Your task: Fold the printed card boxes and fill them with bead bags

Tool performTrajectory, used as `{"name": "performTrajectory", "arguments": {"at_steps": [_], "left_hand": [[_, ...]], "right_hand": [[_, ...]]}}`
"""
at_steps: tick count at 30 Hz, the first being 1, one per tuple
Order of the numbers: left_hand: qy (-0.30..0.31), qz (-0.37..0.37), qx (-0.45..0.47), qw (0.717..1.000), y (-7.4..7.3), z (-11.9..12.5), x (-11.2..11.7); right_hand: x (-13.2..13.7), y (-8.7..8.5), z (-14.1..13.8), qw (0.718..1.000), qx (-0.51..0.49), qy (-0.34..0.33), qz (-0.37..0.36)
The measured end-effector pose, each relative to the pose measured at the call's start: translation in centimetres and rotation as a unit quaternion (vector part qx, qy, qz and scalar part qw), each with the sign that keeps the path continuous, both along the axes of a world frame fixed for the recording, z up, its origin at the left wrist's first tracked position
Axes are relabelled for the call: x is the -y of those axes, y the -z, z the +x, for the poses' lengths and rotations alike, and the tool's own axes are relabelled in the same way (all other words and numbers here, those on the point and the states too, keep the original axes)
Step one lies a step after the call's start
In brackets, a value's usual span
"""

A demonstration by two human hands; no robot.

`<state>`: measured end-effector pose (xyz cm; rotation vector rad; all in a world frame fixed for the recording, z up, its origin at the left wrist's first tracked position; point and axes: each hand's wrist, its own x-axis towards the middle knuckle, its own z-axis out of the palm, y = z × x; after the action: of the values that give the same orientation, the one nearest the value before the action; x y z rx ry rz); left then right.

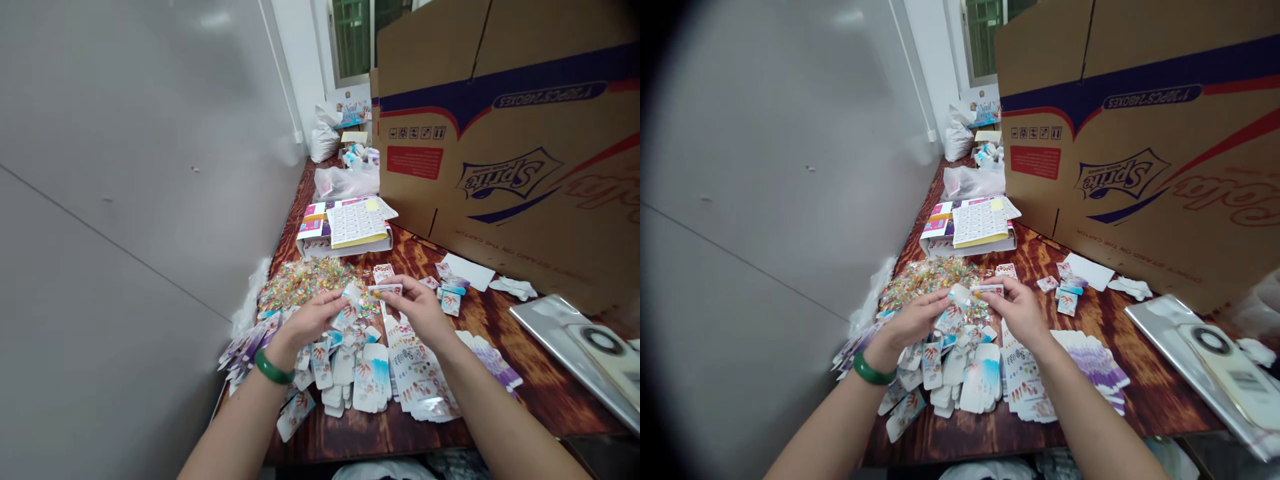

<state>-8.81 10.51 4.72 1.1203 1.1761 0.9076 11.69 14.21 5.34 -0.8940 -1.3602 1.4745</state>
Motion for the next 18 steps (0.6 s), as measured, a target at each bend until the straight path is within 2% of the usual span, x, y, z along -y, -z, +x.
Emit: {"name": "performTrajectory", "arguments": {"at_steps": [3,6,11,15,18], "left_hand": [[-0.015,-0.088,0.184,0.979,0.3,1.6,1.6],[-0.046,-0.091,0.268,0.958,0.8,2.8,2.6],[-0.070,-0.103,0.264,0.956,1.7,3.6,3.2],[-0.147,-0.120,0.250,0.949,2.2,4.1,3.2],[-0.174,-0.087,0.233,0.953,2.3,4.7,3.2]], "right_hand": [[0.4,-0.7,-0.7,0.999,0.026,-0.025,0.032],[0.5,-0.4,-0.9,0.997,0.068,-0.026,0.041],[0.5,0.2,-0.3,0.988,0.155,-0.016,0.022],[0.8,0.4,0.0,0.980,0.168,-0.096,0.037],[1.0,0.5,-0.1,0.977,0.170,-0.125,0.016]]}}
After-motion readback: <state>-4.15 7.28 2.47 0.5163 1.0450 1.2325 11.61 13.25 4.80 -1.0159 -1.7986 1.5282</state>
